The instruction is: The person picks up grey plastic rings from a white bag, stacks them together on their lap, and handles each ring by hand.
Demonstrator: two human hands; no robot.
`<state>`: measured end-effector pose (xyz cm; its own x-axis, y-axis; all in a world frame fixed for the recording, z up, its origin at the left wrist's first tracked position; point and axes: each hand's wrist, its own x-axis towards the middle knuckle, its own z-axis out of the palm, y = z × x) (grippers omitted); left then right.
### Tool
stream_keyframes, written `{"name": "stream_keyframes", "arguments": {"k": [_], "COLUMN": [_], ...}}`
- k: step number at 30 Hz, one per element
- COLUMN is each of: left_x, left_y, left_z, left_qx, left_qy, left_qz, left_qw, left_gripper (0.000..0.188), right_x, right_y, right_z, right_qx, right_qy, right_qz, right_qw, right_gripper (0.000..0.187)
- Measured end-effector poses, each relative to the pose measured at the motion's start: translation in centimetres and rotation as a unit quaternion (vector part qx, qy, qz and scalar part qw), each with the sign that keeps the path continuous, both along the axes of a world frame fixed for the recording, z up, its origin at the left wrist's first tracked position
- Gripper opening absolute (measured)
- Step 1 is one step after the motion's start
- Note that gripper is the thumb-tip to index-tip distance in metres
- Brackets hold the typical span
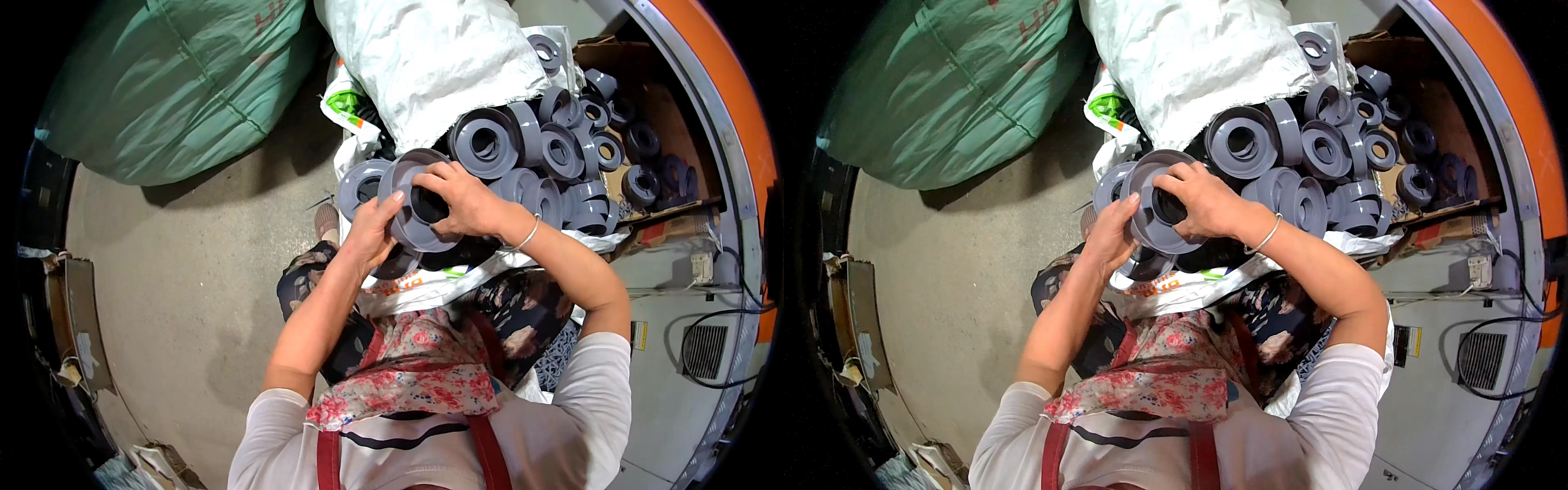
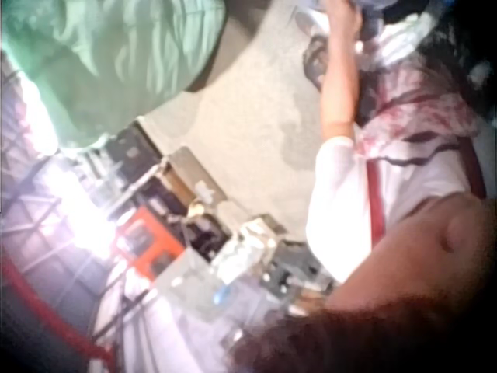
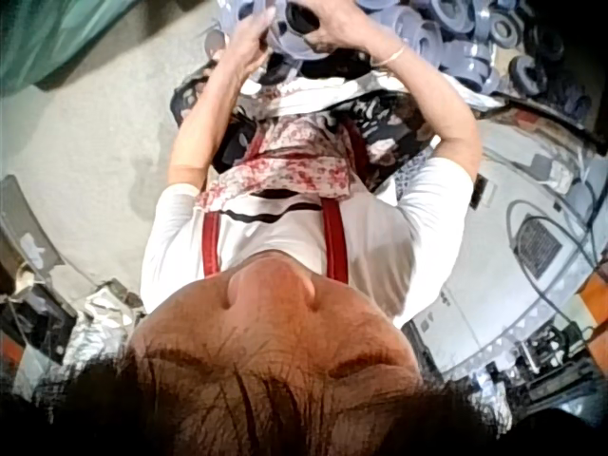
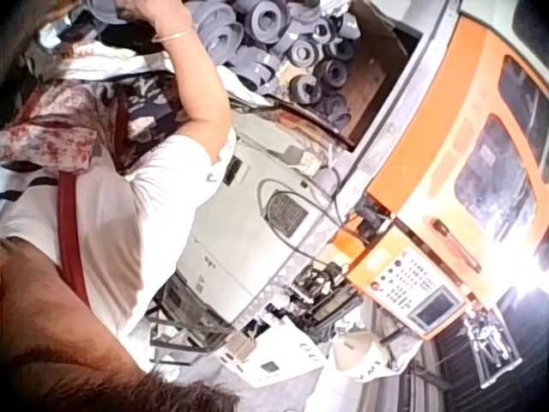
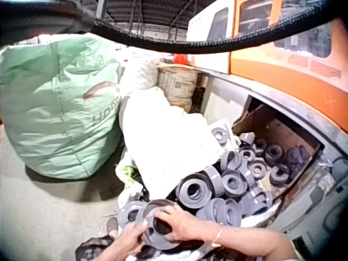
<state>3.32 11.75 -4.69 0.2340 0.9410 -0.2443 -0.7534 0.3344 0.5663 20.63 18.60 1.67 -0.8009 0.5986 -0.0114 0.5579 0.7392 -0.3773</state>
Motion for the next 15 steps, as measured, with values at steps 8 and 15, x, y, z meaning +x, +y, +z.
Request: {"name": "stream_keyframes", "arguments": {"k": [8, 15], "left_x": [1.3, 0.8], "left_y": [-0.2, 0.4], "left_z": [-0.1, -0.5], "left_qx": [0.09, 0.331], "left_qy": [0.147, 0.72], "left_qz": [0.104, 0.07], "left_qw": [0.979, 0.606], "left_gripper": [0.041, 0.081], "right_x": [0.8, 3.0], "right_y": [1.3, 5.5], "right_z": [-1.8, -7.3], "right_qx": [-0.638, 0.006], "right_qy": [0.153, 0.012], "right_qz": [-0.309, -0.362], "right_qw": [0.689, 0.932], "right_gripper": [0.075, 0.092]}}
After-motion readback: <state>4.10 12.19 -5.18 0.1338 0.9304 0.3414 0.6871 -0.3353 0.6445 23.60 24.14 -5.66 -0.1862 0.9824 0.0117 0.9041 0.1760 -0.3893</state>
